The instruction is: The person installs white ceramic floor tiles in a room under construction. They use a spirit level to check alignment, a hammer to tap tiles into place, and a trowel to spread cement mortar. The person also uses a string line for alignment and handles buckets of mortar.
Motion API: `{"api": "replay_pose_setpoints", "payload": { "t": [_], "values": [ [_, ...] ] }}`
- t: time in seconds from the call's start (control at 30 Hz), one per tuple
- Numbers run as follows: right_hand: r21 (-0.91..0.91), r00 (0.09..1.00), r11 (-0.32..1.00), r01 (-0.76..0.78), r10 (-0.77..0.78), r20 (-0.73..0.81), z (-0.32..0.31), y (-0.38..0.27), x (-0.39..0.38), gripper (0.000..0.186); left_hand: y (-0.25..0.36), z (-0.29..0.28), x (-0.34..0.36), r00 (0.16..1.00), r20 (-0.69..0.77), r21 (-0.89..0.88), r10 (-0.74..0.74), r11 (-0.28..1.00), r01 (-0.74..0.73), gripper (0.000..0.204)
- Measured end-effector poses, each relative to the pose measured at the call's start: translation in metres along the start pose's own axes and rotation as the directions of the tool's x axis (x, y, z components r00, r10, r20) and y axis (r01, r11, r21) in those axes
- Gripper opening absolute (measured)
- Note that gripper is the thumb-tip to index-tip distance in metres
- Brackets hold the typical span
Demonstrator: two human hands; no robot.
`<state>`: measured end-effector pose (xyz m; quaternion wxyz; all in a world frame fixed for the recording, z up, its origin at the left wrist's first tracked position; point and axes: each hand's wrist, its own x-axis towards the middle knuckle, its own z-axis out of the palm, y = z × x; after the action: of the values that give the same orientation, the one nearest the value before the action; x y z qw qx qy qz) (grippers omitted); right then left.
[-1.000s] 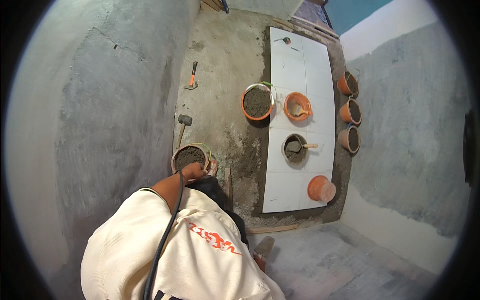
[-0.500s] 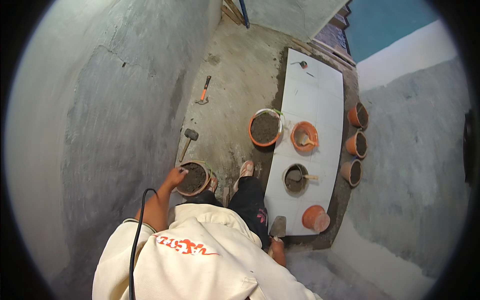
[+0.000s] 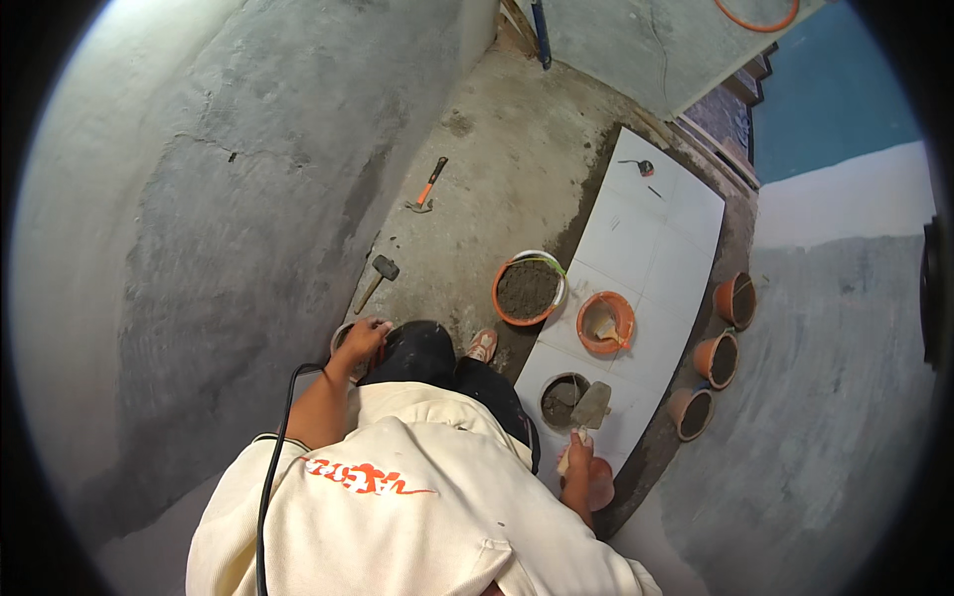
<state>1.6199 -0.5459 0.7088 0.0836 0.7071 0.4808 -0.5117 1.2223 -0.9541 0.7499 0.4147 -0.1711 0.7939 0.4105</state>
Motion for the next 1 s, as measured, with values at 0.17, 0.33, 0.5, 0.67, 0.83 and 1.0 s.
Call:
{"api": "replay_pose_setpoints", "payload": {
  "t": [0.17,0.33,0.5,0.67,0.83,1.0],
  "values": [
    [-0.181,0.995,0.982,0.051,-0.067,-0.080,0.011,-0.070,0.051,0.038,0.040,-0.003,0.037,0.993,-0.011,-0.001,0.116,0.993,-0.116,0.031],
    [-0.104,0.977,0.972,0.211,-0.212,0.004,0.060,-0.167,0.074,0.037,0.064,-0.020,0.096,0.999,0.014,-0.135,0.035,0.990,-0.033,0.030],
    [-0.062,0.942,0.941,0.332,-0.327,0.074,0.155,-0.288,0.070,0.039,0.118,-0.027,0.163,1.000,0.029,-0.038,0.007,0.999,-0.006,0.032],
    [-0.433,0.766,0.654,0.620,-0.625,0.151,0.269,-0.385,0.093,0.050,0.243,-0.030,0.277,0.968,-0.037,0.188,0.248,0.953,-0.237,0.037],
    [-0.375,0.820,0.736,0.564,-0.447,0.357,0.424,-0.494,0.078,0.051,0.343,0.004,0.370,0.940,0.299,0.128,0.166,0.969,-0.212,0.047],
    [-0.255,0.683,0.750,0.611,-0.335,0.650,0.531,-0.611,0.045,0.044,0.417,0.026,0.421,0.900,0.427,-0.418,-0.087,0.864,0.282,0.057]
  ]
}}
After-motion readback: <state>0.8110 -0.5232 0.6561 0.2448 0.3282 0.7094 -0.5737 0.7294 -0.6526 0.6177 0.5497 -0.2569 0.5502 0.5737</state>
